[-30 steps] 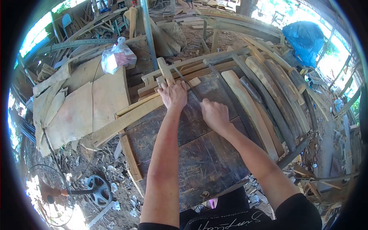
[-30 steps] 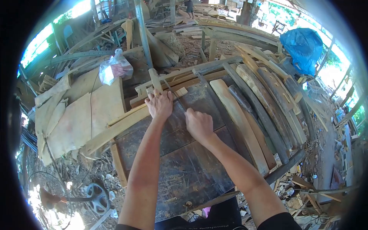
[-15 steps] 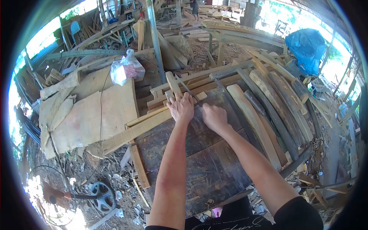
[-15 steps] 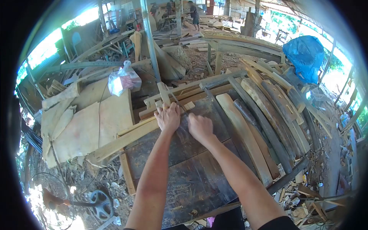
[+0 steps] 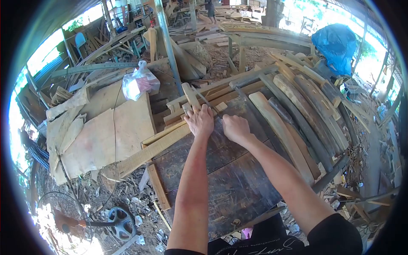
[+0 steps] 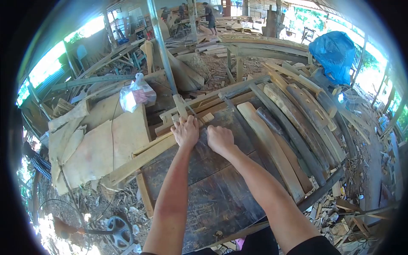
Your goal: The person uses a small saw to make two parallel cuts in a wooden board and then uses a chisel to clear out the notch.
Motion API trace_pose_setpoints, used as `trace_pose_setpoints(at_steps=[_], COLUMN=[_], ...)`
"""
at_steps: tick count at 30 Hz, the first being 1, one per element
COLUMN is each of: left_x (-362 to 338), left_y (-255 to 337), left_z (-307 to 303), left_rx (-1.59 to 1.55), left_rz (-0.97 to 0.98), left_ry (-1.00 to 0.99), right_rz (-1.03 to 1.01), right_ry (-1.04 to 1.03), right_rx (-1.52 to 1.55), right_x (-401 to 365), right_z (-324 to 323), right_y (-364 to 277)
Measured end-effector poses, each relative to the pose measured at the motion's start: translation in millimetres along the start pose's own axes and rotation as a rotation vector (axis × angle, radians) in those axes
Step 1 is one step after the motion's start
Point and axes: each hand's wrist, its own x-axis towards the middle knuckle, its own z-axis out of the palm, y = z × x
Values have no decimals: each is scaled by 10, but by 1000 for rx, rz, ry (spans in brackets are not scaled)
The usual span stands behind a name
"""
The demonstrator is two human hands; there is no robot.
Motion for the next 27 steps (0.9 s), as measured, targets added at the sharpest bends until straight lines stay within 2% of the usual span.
trace_pose_setpoints(at_steps=[2, 5, 9, 11, 14, 18, 20, 23, 27], left_x=[8, 2, -23, -5, -15, -12, 4, -4, 0], left_y=[5, 0, -1, -10, -23, 6, 10, -11, -8], left_z=[-25, 11, 7, 32, 109, 42, -14, 33, 38], left_rx=[41, 47, 41, 17, 42, 22, 39, 35, 32], left_rz=[-37, -20, -26, -31, -3, -18, -39, -22, -26], left_ry=[-142, -78, -134, -84, 24, 8, -127, -62, -95], right_rz=[0, 29, 25, 20, -9, 6, -14, -9, -9], right_ry=[-43, -124, -44, -21, -48, -169, -96, -39, -74], right_rx=[-11, -46, -65, -40, -27, -56, -43, 5, -11], right_x=[-59, -406, -198, 112, 29, -377, -335, 61, -102], right_z=[-49, -273, -80, 70, 10, -292, -249, 15, -141], right_y=[-6, 0, -8, -36, 22, 62, 55, -4, 35])
